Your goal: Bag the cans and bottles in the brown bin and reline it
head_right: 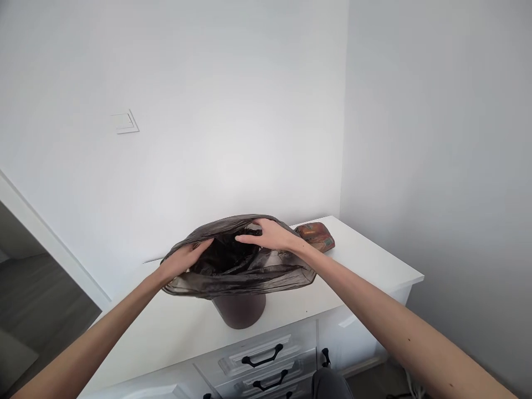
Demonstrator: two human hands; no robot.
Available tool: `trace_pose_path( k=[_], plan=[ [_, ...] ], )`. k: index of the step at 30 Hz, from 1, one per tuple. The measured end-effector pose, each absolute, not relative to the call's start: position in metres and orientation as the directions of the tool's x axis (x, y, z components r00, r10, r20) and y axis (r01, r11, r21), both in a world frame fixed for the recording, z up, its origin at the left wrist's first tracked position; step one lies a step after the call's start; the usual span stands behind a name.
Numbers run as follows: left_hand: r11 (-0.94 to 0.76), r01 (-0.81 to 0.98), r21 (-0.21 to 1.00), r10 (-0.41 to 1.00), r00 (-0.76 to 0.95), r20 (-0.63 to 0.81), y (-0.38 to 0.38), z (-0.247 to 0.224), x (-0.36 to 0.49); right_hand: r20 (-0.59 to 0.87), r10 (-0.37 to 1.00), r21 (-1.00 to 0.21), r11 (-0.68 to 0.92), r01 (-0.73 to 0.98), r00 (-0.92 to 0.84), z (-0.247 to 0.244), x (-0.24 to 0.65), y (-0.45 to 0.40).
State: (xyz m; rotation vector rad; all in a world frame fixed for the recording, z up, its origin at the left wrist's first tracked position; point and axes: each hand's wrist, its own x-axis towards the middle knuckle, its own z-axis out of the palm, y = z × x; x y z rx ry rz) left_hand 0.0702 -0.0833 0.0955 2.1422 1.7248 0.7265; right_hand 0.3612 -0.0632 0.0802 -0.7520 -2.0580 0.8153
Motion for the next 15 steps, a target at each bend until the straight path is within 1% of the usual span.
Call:
trace_pose_path(
  k=[2,4,5,6,8,10,11,13,15],
  plan=[
    [-0.147,0.736,0.661,0.989,0.088,0.122,-0.065,0.094,0.068,0.414,0.744,-0.824,0.551,0.131,-0.524,0.071,0.365,-0.052],
    [-0.08,0.593,0.801,0.996,0.079,0.042,-0.048,0.091,0.067,0.361,0.763,-0.892,0.451,0.042,-0.537,0.059,0.367,-0.039],
    [-0.031,0.525,0.85,0.997,0.08,-0.013,-0.041,0.089,0.066,0.317,0.779,-0.925,0.379,0.004,-0.54,0.052,0.366,-0.033],
    [0.046,0.466,0.883,0.993,0.072,-0.09,-0.035,0.086,0.066,0.255,0.799,-0.957,0.29,-0.023,-0.545,0.045,0.365,-0.027],
    [0.234,0.37,0.899,0.962,0.046,-0.269,-0.027,0.079,0.065,0.096,0.827,-0.995,0.088,-0.041,-0.554,0.03,0.362,-0.02],
    [0.342,0.273,0.899,0.927,0.057,-0.37,-0.027,0.072,0.061,-0.031,0.825,-0.996,-0.071,-0.049,-0.564,0.016,0.36,-0.019],
    [0.351,0.239,0.905,0.922,0.079,-0.379,-0.03,0.068,0.059,-0.066,0.818,-0.99,-0.123,-0.061,-0.571,0.011,0.359,-0.02],
    [0.312,0.224,0.923,0.93,0.129,-0.345,-0.041,0.06,0.051,-0.079,0.807,-0.979,-0.174,-0.108,-0.585,0.001,0.361,-0.025],
    [0.246,0.287,0.926,0.944,0.146,-0.297,-0.056,0.053,0.04,-0.06,0.79,-0.973,-0.183,-0.142,-0.611,-0.006,0.366,-0.032]
  ],
)
